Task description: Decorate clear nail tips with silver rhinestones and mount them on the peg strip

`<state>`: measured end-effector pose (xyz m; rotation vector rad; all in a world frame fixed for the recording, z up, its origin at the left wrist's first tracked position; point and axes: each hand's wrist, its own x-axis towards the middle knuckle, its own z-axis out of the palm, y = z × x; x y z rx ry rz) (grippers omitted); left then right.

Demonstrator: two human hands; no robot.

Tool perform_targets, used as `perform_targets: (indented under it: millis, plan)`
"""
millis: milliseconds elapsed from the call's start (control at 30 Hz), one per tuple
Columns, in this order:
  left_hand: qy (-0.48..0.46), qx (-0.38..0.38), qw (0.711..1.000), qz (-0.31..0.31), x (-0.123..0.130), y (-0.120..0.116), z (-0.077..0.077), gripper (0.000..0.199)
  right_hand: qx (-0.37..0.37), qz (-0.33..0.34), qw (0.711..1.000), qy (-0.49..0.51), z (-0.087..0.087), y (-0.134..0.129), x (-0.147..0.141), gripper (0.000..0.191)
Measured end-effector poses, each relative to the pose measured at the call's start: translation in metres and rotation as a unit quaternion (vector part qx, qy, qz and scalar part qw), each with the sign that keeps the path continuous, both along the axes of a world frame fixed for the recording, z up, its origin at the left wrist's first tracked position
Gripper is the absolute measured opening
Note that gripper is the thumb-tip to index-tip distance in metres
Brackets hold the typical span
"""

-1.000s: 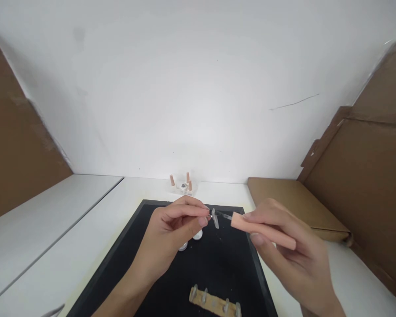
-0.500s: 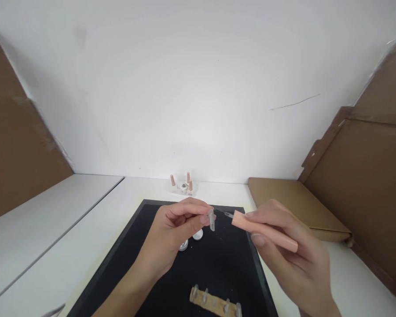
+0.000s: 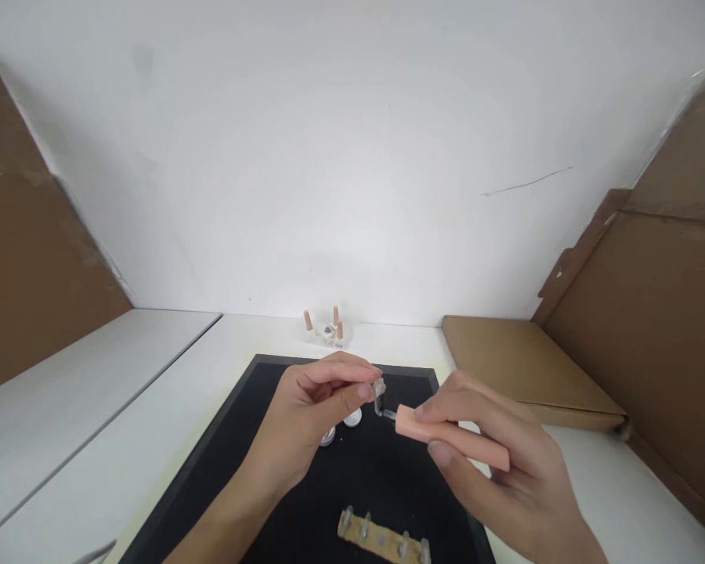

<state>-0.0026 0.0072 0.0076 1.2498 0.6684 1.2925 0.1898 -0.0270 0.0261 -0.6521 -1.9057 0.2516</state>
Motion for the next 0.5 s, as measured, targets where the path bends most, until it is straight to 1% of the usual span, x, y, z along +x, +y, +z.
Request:
perform_targets:
  millis: [133, 233, 400, 500]
  plan:
    - [-0.001, -0.005, 1.0, -0.004, -0.0001, 0.0001, -0.0002, 0.004, -0.007, 0.011, 1.0, 0.004, 0.0031, 0.0001, -0.0013, 0.019]
    - [-0.001, -0.003, 1.0, -0.006, -0.0015, 0.0004, -0.0019, 0.004, -0.005, 0.015, 1.0, 0.005, 0.002, 0.0, -0.0011, 0.019]
    - [0.007, 0.004, 1.0, -0.018, -0.0038, 0.001, -0.0064, 0.003, 0.013, -0.02, 0.999, 0.033, -0.0053, -0.0008, -0.0008, 0.013]
    - [0.008, 0.004, 1.0, -0.019, -0.0033, 0.0006, -0.0077, 0.004, 0.019, -0.039, 0.999, 0.032, -0.0063, -0.0004, -0.0017, 0.012]
